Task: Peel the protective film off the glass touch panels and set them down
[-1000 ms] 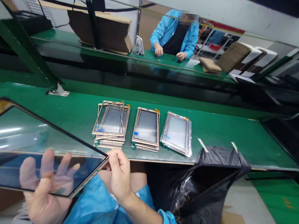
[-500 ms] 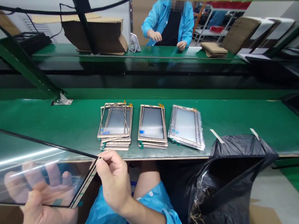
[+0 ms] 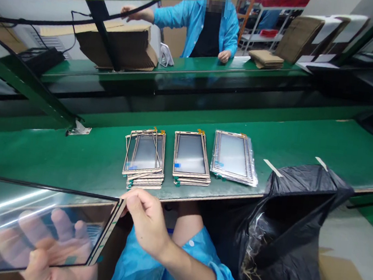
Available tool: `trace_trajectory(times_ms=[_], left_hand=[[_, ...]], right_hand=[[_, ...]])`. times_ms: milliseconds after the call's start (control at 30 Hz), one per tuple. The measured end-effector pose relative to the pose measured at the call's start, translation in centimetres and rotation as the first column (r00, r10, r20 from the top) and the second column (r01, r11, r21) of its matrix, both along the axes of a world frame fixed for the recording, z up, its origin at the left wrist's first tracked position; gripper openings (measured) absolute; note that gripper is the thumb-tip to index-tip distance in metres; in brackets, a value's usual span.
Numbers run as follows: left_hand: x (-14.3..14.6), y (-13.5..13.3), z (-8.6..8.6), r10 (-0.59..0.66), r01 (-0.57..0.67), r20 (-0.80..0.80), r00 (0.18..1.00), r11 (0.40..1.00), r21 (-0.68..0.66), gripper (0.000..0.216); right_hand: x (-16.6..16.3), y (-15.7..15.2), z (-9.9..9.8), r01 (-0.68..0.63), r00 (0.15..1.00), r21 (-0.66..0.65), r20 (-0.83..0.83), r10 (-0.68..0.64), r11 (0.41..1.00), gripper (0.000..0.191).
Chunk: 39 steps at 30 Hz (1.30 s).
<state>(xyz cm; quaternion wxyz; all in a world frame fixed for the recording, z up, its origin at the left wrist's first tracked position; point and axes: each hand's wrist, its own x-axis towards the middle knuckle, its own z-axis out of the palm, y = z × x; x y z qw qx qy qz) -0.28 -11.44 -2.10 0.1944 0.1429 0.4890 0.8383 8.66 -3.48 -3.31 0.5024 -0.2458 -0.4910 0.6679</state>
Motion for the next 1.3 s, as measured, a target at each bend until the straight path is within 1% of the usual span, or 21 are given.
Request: trace_trajectory(times_ms=[67,133,233,300,400,533,600,633,667,700,767,800,833,867,900,1033,1100,1233,1300], left_hand=[[0.0,0.1,-0.1,0.005,-0.005,0.004,1.0,1.0,0.016,0.042],[0.0,0.2,-0.1,-0.009,0.008,0.012,1.0,1.0,0.022,0.043],[0.1,0.2,-0.1,-0.026,0.025,0.02,0.999,0.999,0.032,0.047],[0.2,0.2,0.1,-0.016,0.015,0.025,1.0,0.999,0.042,0.047],[0.3,0.2,0.4,-0.002,0.001,0.016,1.0,0.999,0.054,0.046],[0.4,0.2,0.4,-0.018,0.019,-0.023,1.0,0.998,0.063,0.043],[0.4,0.1,0.3,-0.024,0.026,-0.031,0.999,0.998,0.064,0.041],[0.4,0.1,0.2,-0.028,0.03,-0.034,0.999,0.997,0.065,0.039],[0.4,0.1,0.2,-0.031,0.033,-0.04,0.999,0.997,0.067,0.038],[0.4,0.0,0.1,-0.034,0.037,-0.045,0.998,0.997,0.063,0.038],[0.3,-0.1,0.0,-0.035,0.038,-0.048,0.998,0.998,0.049,0.037],[0.3,-0.2,-0.1,-0.031,0.033,-0.044,0.999,0.999,0.04,0.037],[0.3,-0.3,-0.2,-0.026,0.027,-0.037,0.999,0.999,0.034,0.037],[0.3,-0.4,-0.3,-0.021,0.022,-0.029,0.999,0.999,0.033,0.038],[0.3,-0.4,-0.4,-0.019,0.02,-0.019,1.0,0.999,0.035,0.038],[0.3,-0.4,-0.4,-0.012,0.012,0.001,1.0,0.998,0.06,0.038],[0.4,-0.2,-0.4,-0.007,0.006,0.009,1.0,0.998,0.069,0.038],[0.1,0.0,-0.5,-0.015,0.012,0.031,0.999,0.996,0.083,0.036],[-0.3,0.1,-0.7,-0.027,0.023,0.045,0.999,0.996,0.081,0.036]], right_hand=[[1.0,0.7,0.4,0.041,0.995,0.091,0.092,-0.05,0.995,0.014],[2.0,1.3,0.8,0.069,0.983,0.212,0.153,-0.103,0.975,0.007],[3.0,2.0,1.4,-0.004,0.972,0.388,0.217,-0.087,0.922,0.011],[3.4,2.4,1.8,-0.066,0.966,0.463,0.252,-0.06,0.884,0.011],[3.8,2.8,2.3,-0.133,0.952,0.51,0.306,-0.034,0.85,0.012],[4.1,2.9,2.7,-0.187,0.936,0.529,0.352,-0.013,0.828,0.013],[4.1,2.7,2.7,-0.185,0.93,0.563,0.364,-0.042,0.805,0.013],[4.1,2.6,2.6,-0.165,0.928,0.594,0.365,-0.081,0.787,0.013],[4.0,2.4,2.4,-0.131,0.923,0.64,0.357,-0.142,0.757,0.012],[4.0,2.2,2.2,-0.083,0.916,0.698,0.335,-0.222,0.711,0.012],[3.7,1.8,1.7,0.025,0.885,0.811,0.255,-0.39,0.585,0.012],[3.6,1.6,1.4,0.068,0.865,0.851,0.21,-0.456,0.52,0.013],[3.5,1.4,1.1,0.101,0.846,0.878,0.172,-0.504,0.468,0.013],[3.4,1.3,0.9,0.122,0.831,0.892,0.147,-0.536,0.435,0.013],[3.3,1.1,0.8,0.137,0.821,0.898,0.133,-0.555,0.418,0.013],[3.0,0.8,0.5,0.201,0.782,0.908,0.077,-0.618,0.367,0.017],[3.0,0.7,0.4,0.213,0.76,0.914,0.068,-0.646,0.347,0.019],[3.2,0.6,0.2,0.163,0.75,0.913,0.13,-0.649,0.373,0.018],[3.2,0.5,0.0,0.174,0.747,0.916,0.117,-0.655,0.361,0.014]])
